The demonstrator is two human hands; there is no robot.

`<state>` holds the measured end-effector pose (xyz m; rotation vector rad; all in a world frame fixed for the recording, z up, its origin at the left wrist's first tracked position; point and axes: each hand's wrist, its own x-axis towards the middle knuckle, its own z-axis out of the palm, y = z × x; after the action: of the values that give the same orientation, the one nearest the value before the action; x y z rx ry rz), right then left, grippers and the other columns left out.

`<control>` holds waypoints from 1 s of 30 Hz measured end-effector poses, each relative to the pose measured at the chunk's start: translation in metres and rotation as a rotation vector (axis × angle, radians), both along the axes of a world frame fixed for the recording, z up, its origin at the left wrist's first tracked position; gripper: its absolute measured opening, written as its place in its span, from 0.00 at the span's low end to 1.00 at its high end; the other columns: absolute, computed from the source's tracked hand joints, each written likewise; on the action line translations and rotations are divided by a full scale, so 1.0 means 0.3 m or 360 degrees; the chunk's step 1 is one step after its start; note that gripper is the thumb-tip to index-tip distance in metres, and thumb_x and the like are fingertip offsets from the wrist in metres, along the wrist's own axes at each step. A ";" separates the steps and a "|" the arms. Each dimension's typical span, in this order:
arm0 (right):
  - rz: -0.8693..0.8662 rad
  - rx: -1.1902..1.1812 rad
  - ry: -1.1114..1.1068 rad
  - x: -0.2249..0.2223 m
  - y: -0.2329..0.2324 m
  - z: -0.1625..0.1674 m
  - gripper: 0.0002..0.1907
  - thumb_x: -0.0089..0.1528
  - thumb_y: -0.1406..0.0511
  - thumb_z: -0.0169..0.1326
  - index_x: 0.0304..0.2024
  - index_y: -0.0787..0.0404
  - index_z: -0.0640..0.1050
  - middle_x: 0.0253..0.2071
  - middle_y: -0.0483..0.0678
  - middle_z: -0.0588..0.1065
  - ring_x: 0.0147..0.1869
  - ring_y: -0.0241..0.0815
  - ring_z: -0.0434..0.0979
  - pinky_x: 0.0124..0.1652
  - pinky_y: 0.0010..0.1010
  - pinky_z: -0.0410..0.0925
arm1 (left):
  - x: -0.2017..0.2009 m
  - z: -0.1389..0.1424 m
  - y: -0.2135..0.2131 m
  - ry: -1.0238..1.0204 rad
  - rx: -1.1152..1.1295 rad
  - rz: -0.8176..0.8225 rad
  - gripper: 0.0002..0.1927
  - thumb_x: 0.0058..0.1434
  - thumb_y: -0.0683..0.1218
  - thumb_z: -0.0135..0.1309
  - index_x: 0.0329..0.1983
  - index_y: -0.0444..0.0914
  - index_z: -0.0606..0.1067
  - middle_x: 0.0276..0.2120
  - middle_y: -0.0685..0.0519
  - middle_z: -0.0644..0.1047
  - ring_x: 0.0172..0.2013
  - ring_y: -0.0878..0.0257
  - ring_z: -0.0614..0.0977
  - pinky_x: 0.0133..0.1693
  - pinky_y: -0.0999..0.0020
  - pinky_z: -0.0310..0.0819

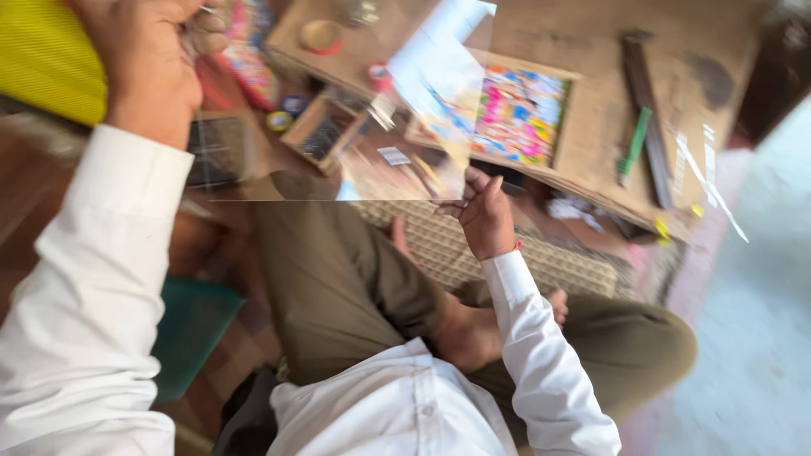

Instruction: The person assembles a wooden picture frame by wrapping red decorative tape around the edges, securing it with a hammer and nails, and trimming excess tape. The person repeats this process on multiple frames, stacking completed units aside.

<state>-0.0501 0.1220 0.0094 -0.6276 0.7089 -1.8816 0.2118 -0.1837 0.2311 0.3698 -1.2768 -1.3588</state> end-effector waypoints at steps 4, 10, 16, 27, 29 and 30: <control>-0.0365 0.0162 0.0134 -0.145 0.125 0.009 0.19 0.74 0.67 0.54 0.66 0.70 0.75 0.49 0.55 0.77 0.46 0.47 0.81 0.45 0.37 0.75 | -0.313 -0.245 -0.034 -0.0235 0.0333 -0.0323 0.05 0.65 0.32 0.60 0.41 0.33 0.78 0.32 0.49 0.82 0.30 0.60 0.84 0.28 0.67 0.78; -0.0583 0.0372 0.0020 -0.343 0.215 -0.011 0.18 0.69 0.70 0.51 0.61 0.66 0.73 0.46 0.56 0.81 0.42 0.48 0.84 0.41 0.35 0.78 | -0.580 -0.597 0.052 -0.0767 0.0292 -0.0384 0.29 0.62 0.42 0.62 0.66 0.35 0.68 0.47 0.47 0.80 0.39 0.64 0.80 0.35 0.71 0.75; -0.0651 0.0476 0.0034 -0.490 0.164 -0.071 0.18 0.71 0.70 0.50 0.63 0.67 0.73 0.45 0.56 0.80 0.42 0.47 0.84 0.39 0.32 0.76 | -0.555 -0.807 0.223 -0.1285 -0.0620 -0.0241 0.51 0.48 0.48 0.75 0.69 0.28 0.61 0.62 0.33 0.69 0.59 0.42 0.73 0.58 0.53 0.68; -0.1183 0.1063 0.0964 -0.561 0.171 -0.197 0.21 0.66 0.72 0.60 0.61 0.71 0.77 0.44 0.55 0.82 0.43 0.39 0.84 0.44 0.27 0.77 | -0.589 -0.858 0.291 -0.1347 -0.0623 -0.0075 0.37 0.47 0.37 0.70 0.62 0.28 0.71 0.63 0.38 0.71 0.61 0.41 0.75 0.59 0.57 0.70; -0.1322 0.1142 0.1296 -0.556 0.175 -0.205 0.22 0.62 0.72 0.62 0.60 0.70 0.77 0.48 0.55 0.80 0.45 0.41 0.85 0.44 0.29 0.78 | -0.591 -0.849 0.294 -0.1338 -0.0627 -0.0098 0.35 0.46 0.37 0.70 0.59 0.28 0.73 0.61 0.39 0.74 0.59 0.42 0.76 0.58 0.56 0.71; -0.1402 0.1195 0.1518 -0.550 0.177 -0.206 0.23 0.61 0.73 0.62 0.59 0.69 0.77 0.50 0.55 0.78 0.45 0.43 0.83 0.41 0.30 0.77 | -0.595 -0.843 0.299 -0.1353 -0.0602 -0.0126 0.33 0.46 0.37 0.70 0.57 0.28 0.73 0.61 0.39 0.74 0.58 0.42 0.77 0.58 0.57 0.72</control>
<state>-0.2151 0.1751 -0.0524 -0.7480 2.4834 -1.7267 0.0332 -0.0939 -0.0219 0.6709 -2.2233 -1.0000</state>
